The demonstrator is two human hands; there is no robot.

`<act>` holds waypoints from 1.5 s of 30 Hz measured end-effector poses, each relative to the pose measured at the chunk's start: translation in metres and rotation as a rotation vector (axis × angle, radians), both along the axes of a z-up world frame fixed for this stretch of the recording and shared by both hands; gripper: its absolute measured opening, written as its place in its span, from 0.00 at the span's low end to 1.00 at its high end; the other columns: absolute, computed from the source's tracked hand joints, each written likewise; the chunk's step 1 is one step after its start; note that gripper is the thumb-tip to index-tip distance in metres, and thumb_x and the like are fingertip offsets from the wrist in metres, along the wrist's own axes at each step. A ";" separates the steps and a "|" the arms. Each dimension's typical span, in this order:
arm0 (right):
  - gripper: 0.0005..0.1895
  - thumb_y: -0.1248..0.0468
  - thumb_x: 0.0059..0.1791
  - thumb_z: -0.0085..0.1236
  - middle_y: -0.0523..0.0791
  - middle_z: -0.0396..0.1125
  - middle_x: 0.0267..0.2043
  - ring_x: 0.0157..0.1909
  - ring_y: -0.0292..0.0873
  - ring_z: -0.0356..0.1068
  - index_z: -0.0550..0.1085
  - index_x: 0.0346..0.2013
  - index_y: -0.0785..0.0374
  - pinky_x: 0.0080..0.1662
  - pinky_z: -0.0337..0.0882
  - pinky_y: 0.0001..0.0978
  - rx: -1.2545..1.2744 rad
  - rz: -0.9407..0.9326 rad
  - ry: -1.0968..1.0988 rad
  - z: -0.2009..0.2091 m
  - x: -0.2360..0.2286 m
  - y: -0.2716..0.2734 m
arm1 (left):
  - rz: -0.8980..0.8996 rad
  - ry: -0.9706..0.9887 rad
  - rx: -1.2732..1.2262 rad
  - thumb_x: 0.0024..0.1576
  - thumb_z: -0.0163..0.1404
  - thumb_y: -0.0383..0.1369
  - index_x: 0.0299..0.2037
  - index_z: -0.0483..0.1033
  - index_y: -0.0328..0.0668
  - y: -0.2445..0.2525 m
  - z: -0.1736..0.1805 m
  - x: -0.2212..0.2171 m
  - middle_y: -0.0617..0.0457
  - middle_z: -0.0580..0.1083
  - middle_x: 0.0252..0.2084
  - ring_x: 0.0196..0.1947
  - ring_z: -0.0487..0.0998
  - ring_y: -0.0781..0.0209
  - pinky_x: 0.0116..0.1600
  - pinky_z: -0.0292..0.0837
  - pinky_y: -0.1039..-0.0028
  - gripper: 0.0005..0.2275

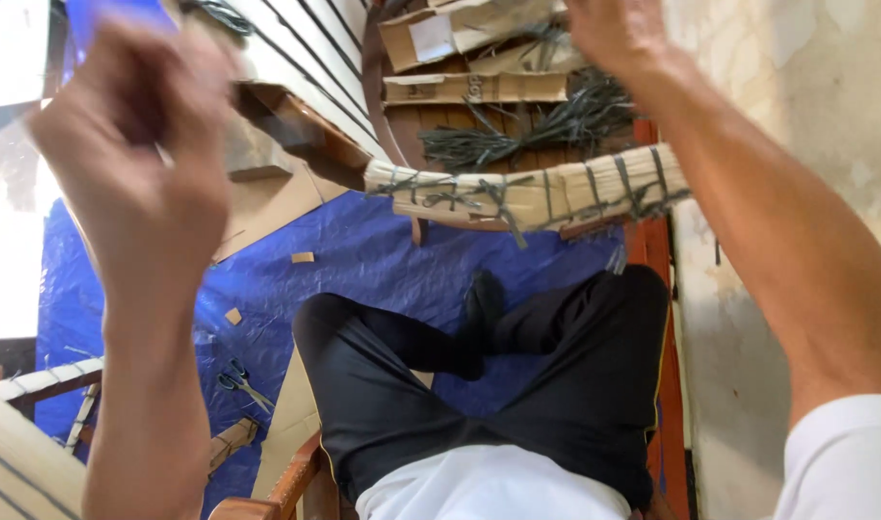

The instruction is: Bundling and tying furniture components with plastic strips.

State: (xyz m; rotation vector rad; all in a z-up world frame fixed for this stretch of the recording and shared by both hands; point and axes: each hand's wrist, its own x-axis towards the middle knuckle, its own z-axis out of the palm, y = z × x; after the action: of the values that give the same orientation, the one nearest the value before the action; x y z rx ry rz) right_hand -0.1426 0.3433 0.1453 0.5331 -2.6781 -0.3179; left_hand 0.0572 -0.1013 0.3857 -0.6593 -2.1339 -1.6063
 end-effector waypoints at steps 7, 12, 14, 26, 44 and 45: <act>0.13 0.57 0.65 0.48 0.48 0.71 0.43 0.43 0.45 0.75 0.72 0.51 0.65 0.46 0.76 0.37 -0.981 0.609 -0.230 0.173 0.264 -0.170 | -0.203 -0.548 -0.426 0.57 0.56 0.30 0.42 0.82 0.40 0.072 -0.006 0.083 0.55 0.75 0.23 0.21 0.70 0.71 0.26 0.67 0.75 0.07; 0.12 0.58 0.58 0.53 0.50 0.71 0.31 0.32 0.45 0.72 0.73 0.45 0.66 0.34 0.70 0.37 -1.109 0.257 -0.600 0.131 0.348 -0.162 | -0.331 -0.507 -0.538 0.55 0.57 0.31 0.37 0.81 0.36 0.086 -0.075 0.119 0.51 0.75 0.24 0.23 0.72 0.71 0.31 0.68 0.74 0.06; 0.11 0.59 0.56 0.55 0.51 0.70 0.25 0.27 0.41 0.71 0.73 0.39 0.65 0.31 0.68 0.35 -1.180 0.111 -0.706 0.099 0.365 -0.148 | -0.350 -0.644 -0.569 0.56 0.58 0.33 0.36 0.80 0.35 0.091 -0.097 0.125 0.51 0.74 0.22 0.20 0.72 0.70 0.29 0.68 0.74 0.08; 0.12 0.60 0.59 0.50 0.40 0.60 0.29 0.25 0.29 0.56 0.74 0.37 0.64 0.27 0.57 0.22 -1.902 -0.504 -0.888 -0.099 0.387 -0.076 | 0.176 -0.363 -0.564 0.61 0.60 0.34 0.41 0.83 0.38 0.058 -0.251 0.082 0.50 0.80 0.38 0.37 0.81 0.58 0.42 0.75 0.66 0.07; 0.09 0.61 0.55 0.50 0.43 0.78 0.37 0.22 0.30 0.64 0.76 0.39 0.61 0.21 0.60 0.24 -2.302 -0.904 -0.797 -0.199 0.247 -0.250 | -0.145 0.186 -0.768 0.55 0.51 0.22 0.55 0.77 0.42 0.064 -0.333 -0.017 0.48 0.77 0.50 0.48 0.76 0.47 0.55 0.72 0.62 0.17; 0.09 0.61 0.55 0.50 0.43 0.78 0.37 0.23 0.30 0.64 0.76 0.39 0.60 0.21 0.59 0.23 -2.325 -0.886 -0.730 -0.195 0.242 -0.251 | -0.154 0.171 -0.739 0.55 0.52 0.23 0.55 0.77 0.43 0.063 -0.338 -0.017 0.48 0.77 0.47 0.47 0.76 0.46 0.53 0.73 0.61 0.16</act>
State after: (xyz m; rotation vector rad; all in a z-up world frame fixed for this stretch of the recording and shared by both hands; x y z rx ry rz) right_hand 0.0998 0.0923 -0.0494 -1.3253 -1.5629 2.5872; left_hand 0.0400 -0.0386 0.0481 -1.1492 -2.5701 -0.7364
